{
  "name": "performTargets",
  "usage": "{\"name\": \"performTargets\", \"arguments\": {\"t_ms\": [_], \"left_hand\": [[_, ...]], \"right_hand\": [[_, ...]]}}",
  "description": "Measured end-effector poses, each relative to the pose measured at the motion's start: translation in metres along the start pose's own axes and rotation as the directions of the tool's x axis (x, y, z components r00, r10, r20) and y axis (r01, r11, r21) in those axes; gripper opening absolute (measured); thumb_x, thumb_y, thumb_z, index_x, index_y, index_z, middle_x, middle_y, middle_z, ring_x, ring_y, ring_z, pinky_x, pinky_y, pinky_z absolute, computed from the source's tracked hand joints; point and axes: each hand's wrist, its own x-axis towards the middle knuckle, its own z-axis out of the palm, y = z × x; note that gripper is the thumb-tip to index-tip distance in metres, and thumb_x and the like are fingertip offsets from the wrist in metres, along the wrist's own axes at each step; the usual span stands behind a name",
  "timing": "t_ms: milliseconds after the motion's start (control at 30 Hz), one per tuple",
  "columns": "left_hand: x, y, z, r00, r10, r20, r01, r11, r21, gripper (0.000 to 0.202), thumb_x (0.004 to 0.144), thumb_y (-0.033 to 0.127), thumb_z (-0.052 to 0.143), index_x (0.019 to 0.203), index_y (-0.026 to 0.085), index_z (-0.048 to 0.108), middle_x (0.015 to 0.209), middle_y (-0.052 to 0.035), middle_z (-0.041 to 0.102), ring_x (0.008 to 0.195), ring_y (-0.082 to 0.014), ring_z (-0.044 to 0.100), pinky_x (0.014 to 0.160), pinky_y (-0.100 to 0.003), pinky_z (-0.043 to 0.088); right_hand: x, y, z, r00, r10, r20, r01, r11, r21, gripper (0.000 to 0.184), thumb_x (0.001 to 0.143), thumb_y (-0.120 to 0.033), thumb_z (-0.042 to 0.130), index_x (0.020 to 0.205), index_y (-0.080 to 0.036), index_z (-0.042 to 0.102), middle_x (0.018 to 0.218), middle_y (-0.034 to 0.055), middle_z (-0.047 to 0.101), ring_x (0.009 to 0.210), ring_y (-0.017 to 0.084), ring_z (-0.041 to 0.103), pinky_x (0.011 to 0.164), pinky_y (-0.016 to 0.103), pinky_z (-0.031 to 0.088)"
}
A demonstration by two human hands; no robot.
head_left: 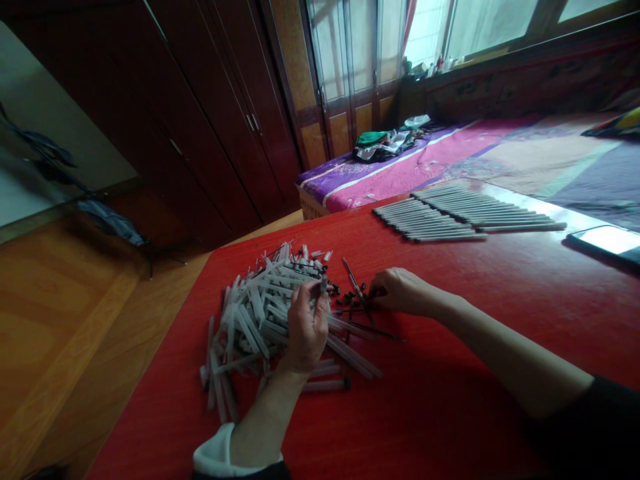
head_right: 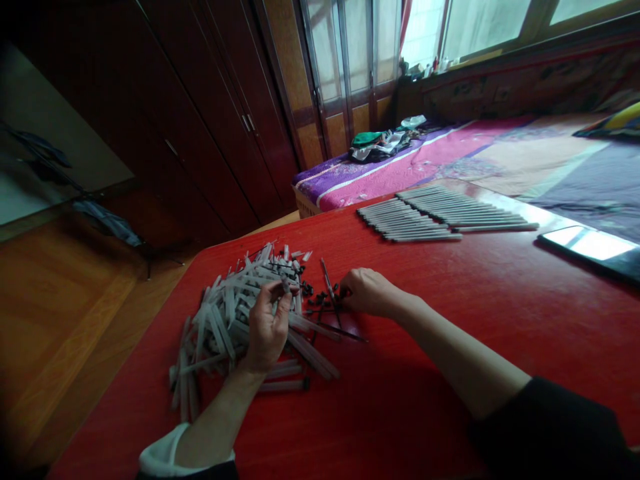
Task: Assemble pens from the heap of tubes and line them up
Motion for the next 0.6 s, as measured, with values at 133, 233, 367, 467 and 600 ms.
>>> {"name": "performTargets", "arguments": {"t_ms": [133,233,367,467,600], "left_hand": [[-0.002,-0.001,0.001,0.993,0.113,0.042,-0.118,0.98,0.161,0.016,0.086,0.019,0.045,0.101,0.02,0.052,0.096,-0.007,0.063,0.096,-0.0199,0.057,0.086,-0.037,0.045],[-0.002,0.001,0.002,0.983,0.172,0.064,-0.183,0.955,0.233,0.018,0.086,0.016,0.046,0.102,0.02,0.052,0.097,-0.006,0.063,0.098,-0.0205,0.055,0.086,-0.038,0.044],[-0.002,0.004,0.001,0.975,0.212,0.067,-0.223,0.941,0.254,0.018,0.086,0.015,0.046,0.102,0.021,0.052,0.096,-0.0047,0.063,0.095,-0.0197,0.055,0.087,-0.037,0.043],[-0.001,0.006,0.001,0.967,0.242,0.081,-0.255,0.927,0.273,0.016,0.087,0.017,0.046,0.101,0.021,0.052,0.095,-0.004,0.064,0.093,-0.0187,0.057,0.089,-0.037,0.042],[-0.002,0.007,0.001,0.959,0.264,0.108,-0.285,0.906,0.313,0.017,0.089,0.019,0.044,0.103,0.021,0.053,0.095,-0.0037,0.065,0.093,-0.0184,0.058,0.094,-0.038,0.039]], "right_hand": [[0.0,-0.004,0.0,0.994,0.047,-0.103,-0.047,0.999,0.005,0.014,0.066,-0.022,0.055,0.06,-0.014,0.065,0.054,0.0048,0.06,0.048,0.012,0.05,0.044,0.024,0.023],[0.002,-0.007,-0.004,0.991,0.089,-0.097,-0.048,0.93,0.366,0.012,0.065,-0.021,0.055,0.061,-0.013,0.062,0.052,0.0022,0.058,0.046,0.011,0.048,0.043,0.022,0.028],[0.002,-0.014,-0.011,0.993,0.104,-0.059,0.001,0.485,0.874,0.016,0.068,-0.028,0.059,0.07,-0.013,0.065,0.056,0.0014,0.06,0.047,0.011,0.052,0.045,0.022,0.039],[-0.001,-0.023,-0.014,0.984,0.141,-0.107,0.082,0.178,0.981,0.018,0.065,-0.029,0.068,0.073,-0.013,0.066,0.059,0.0021,0.063,0.05,0.01,0.055,0.05,0.023,0.043],[-0.005,-0.034,-0.015,0.979,0.156,-0.131,0.135,-0.015,0.991,0.013,0.062,-0.021,0.073,0.071,-0.015,0.067,0.055,-0.0016,0.06,0.048,0.007,0.052,0.048,0.02,0.041]]}}
